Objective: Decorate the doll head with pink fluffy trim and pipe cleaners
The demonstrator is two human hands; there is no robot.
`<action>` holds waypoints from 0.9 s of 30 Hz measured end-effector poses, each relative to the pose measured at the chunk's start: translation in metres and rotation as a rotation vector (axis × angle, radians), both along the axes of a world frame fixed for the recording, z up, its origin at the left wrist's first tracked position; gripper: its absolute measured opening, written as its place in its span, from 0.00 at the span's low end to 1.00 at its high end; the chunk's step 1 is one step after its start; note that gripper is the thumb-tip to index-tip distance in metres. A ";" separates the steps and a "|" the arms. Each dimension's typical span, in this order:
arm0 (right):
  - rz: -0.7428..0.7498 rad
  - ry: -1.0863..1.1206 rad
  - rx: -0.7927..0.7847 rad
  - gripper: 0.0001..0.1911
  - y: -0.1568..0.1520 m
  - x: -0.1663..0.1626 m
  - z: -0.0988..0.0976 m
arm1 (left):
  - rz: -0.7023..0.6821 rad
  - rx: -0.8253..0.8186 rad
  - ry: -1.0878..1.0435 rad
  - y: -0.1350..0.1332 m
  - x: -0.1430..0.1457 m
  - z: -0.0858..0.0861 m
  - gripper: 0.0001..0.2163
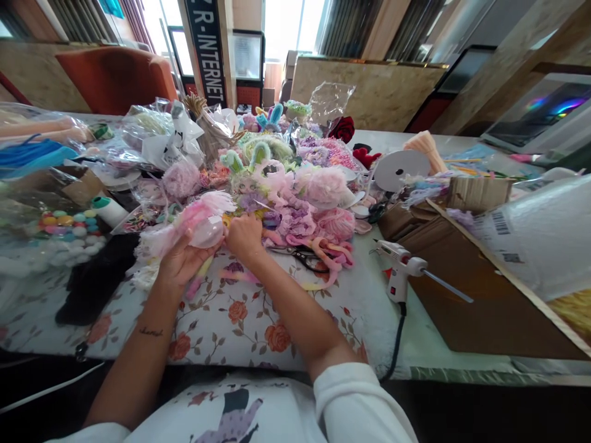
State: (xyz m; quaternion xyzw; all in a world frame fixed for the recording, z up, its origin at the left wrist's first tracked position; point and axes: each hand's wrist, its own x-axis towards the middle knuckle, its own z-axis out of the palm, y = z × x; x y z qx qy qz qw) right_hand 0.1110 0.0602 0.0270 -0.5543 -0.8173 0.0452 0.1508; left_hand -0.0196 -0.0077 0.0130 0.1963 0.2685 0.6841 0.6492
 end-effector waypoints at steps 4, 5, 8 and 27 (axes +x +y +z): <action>0.011 0.019 -0.055 0.10 0.005 -0.011 -0.005 | 0.042 0.014 0.040 0.000 0.002 0.001 0.24; 0.017 0.043 -0.060 0.09 0.005 -0.010 -0.007 | 0.057 0.017 0.051 0.000 0.002 0.002 0.25; 0.030 0.157 -0.064 0.13 0.001 -0.002 -0.012 | 0.071 0.040 0.061 0.000 -0.001 0.004 0.25; 0.429 0.931 -0.705 0.12 -0.077 0.077 -0.002 | -0.074 -0.104 0.076 -0.002 0.020 -0.004 0.10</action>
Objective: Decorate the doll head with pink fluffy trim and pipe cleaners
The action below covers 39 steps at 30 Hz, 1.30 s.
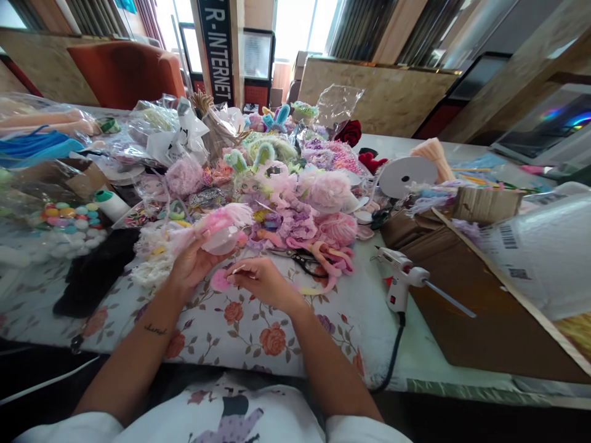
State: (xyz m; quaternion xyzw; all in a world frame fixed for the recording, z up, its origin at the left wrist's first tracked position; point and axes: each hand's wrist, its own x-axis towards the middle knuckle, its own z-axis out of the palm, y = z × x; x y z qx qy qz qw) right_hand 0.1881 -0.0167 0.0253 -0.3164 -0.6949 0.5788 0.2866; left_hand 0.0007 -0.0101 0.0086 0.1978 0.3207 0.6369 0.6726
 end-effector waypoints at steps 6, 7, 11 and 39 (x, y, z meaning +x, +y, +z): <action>-0.036 0.206 0.033 0.10 -0.004 -0.010 -0.022 | -0.109 -0.036 0.026 0.000 0.013 -0.010 0.14; -0.053 0.202 -0.009 0.10 -0.005 -0.010 -0.025 | -0.114 -0.035 0.024 -0.001 0.015 -0.011 0.14; -0.133 0.261 -0.165 0.11 -0.010 -0.011 -0.029 | -0.131 -0.066 0.016 -0.003 0.022 -0.012 0.10; -0.398 0.319 0.050 0.11 -0.023 -0.021 -0.033 | -0.258 -0.135 0.030 -0.008 0.031 -0.010 0.09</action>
